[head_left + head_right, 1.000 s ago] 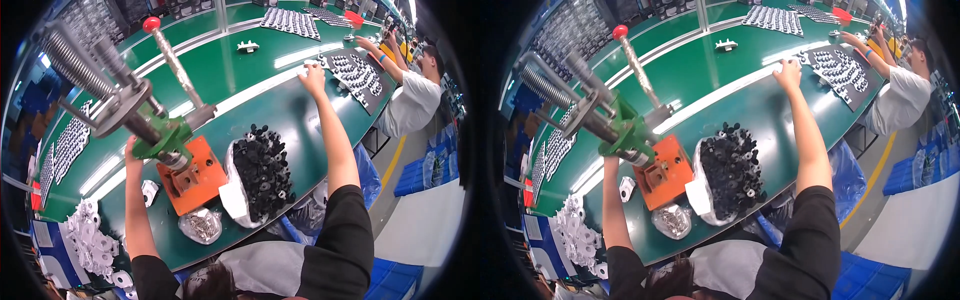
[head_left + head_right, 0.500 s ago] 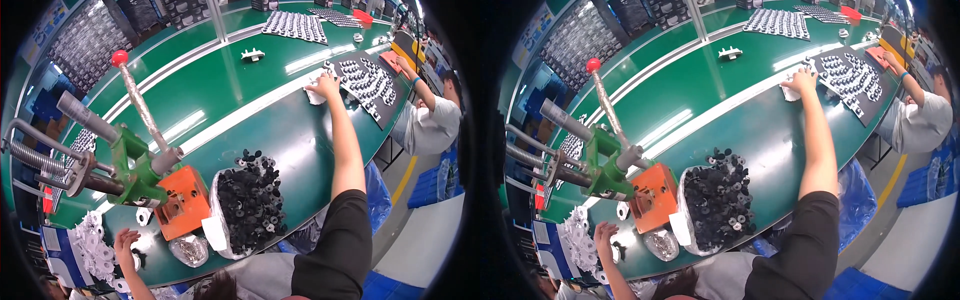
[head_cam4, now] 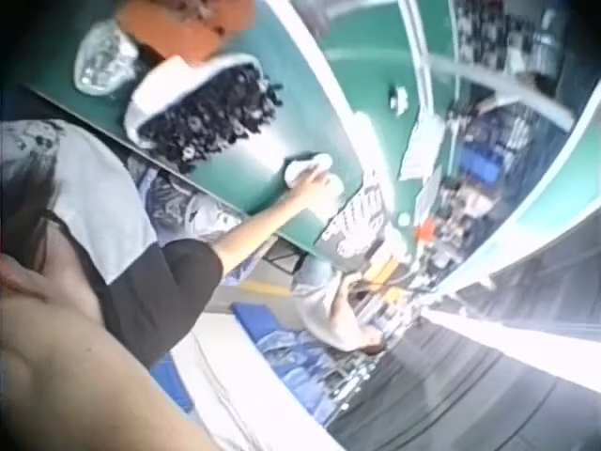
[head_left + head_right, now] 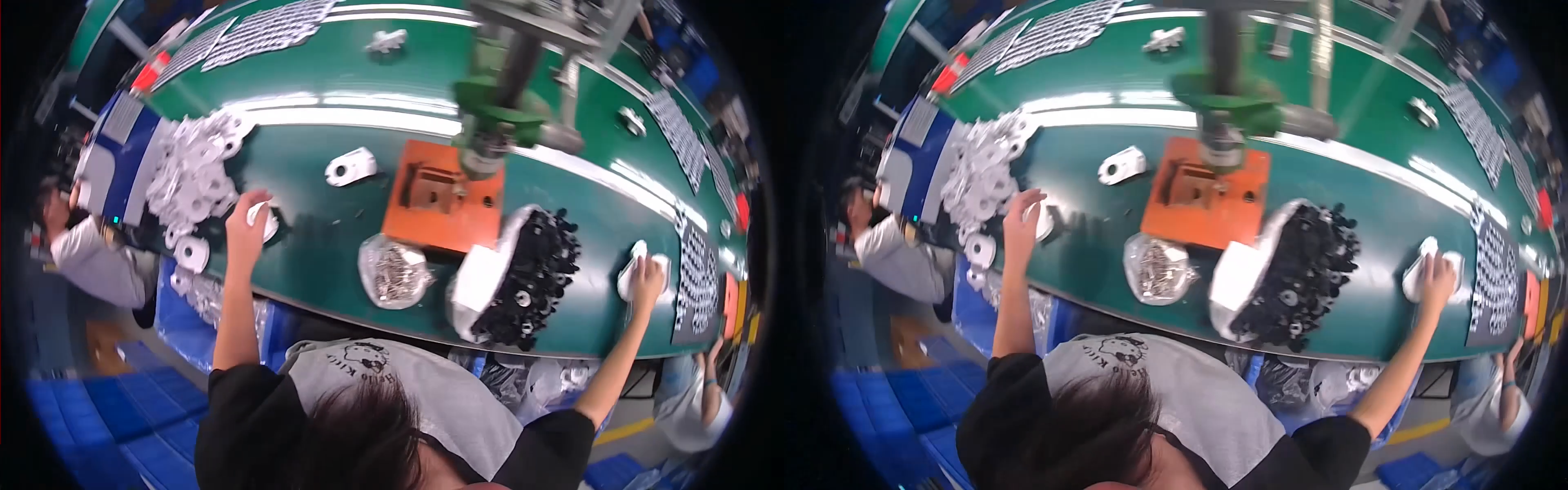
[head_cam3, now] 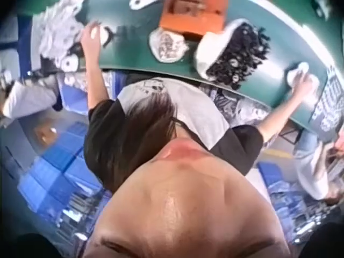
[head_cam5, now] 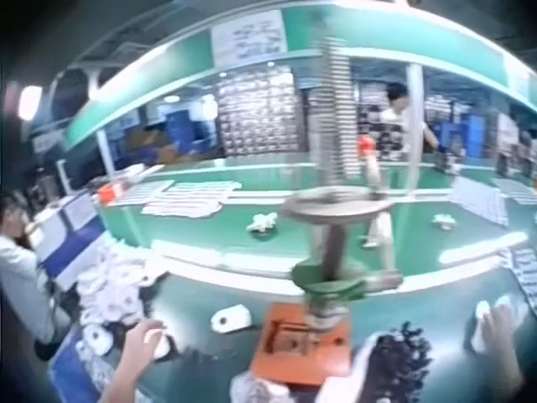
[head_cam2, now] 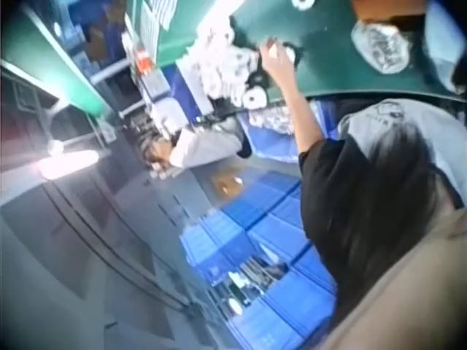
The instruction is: Assembling plastic electronic component housings using internal parts and a manual arbor press.
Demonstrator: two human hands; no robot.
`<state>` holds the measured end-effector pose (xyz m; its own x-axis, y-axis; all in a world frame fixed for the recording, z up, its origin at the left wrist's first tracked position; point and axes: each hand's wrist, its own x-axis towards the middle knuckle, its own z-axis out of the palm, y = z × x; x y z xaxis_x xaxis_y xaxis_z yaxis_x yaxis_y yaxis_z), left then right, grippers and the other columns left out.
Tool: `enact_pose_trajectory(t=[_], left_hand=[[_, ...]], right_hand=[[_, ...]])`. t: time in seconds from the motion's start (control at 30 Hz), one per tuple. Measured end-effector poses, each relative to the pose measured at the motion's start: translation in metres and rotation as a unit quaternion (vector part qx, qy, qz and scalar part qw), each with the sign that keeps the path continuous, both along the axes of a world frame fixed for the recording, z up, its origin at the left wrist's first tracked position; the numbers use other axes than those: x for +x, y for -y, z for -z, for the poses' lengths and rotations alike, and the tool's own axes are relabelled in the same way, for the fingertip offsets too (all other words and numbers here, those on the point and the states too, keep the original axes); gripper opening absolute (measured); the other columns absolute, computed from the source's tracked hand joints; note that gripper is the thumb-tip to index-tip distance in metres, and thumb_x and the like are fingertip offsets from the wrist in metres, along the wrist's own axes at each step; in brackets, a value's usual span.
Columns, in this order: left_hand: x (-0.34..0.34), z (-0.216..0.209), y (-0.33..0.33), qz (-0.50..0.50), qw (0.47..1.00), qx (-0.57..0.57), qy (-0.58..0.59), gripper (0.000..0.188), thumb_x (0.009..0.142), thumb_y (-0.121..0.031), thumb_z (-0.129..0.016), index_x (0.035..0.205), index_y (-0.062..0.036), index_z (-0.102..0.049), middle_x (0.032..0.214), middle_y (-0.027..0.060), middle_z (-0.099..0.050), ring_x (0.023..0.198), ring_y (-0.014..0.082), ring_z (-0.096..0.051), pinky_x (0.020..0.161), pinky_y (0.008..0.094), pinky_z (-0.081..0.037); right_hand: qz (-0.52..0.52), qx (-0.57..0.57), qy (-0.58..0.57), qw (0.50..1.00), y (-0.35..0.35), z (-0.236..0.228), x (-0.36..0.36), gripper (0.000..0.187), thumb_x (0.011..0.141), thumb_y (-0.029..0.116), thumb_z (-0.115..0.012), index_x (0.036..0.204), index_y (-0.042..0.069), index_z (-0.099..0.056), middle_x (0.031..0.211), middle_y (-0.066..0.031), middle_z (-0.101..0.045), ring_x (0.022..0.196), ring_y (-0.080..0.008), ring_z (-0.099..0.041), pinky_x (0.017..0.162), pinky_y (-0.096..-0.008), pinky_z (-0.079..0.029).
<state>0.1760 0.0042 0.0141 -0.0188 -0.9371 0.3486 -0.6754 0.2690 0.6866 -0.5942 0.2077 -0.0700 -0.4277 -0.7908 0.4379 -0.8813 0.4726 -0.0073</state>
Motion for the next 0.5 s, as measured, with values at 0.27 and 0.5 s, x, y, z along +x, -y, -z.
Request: enact_pose_trajectory(t=[0.27, 0.5], left_hand=[[0.015, 0.015, 0.017, 0.042, 0.998, -0.015, 0.036, 0.051, 0.078, -0.017, -0.065, 0.125, -0.0054, -0.045, 0.125, 0.0155, -0.049, 0.117, 0.0293, -0.045, 0.098, 0.0366, -0.035], [-0.061, 0.047, 0.087, 0.291, 0.928, -0.031, 0.231, 0.057, 0.077, -0.017, -0.066, 0.130, -0.0201, -0.045, 0.139, 0.0231, -0.032, 0.128, 0.0398, -0.033, 0.101, 0.0464, -0.030]], right_hand=[[0.085, -0.159, -0.064, 0.981, -0.018, -0.022, 0.134, 0.042, 0.079, 0.020, -0.059, 0.120, 0.014, -0.056, 0.129, -0.0214, -0.045, 0.113, -0.0356, -0.046, 0.095, -0.0425, -0.036], [0.065, 0.034, 0.179, 0.981, -0.020, -0.001, 0.097, 0.055, 0.076, 0.030, -0.057, 0.127, 0.014, -0.050, 0.125, -0.0252, -0.047, 0.116, -0.0408, -0.044, 0.098, -0.0448, -0.036]])
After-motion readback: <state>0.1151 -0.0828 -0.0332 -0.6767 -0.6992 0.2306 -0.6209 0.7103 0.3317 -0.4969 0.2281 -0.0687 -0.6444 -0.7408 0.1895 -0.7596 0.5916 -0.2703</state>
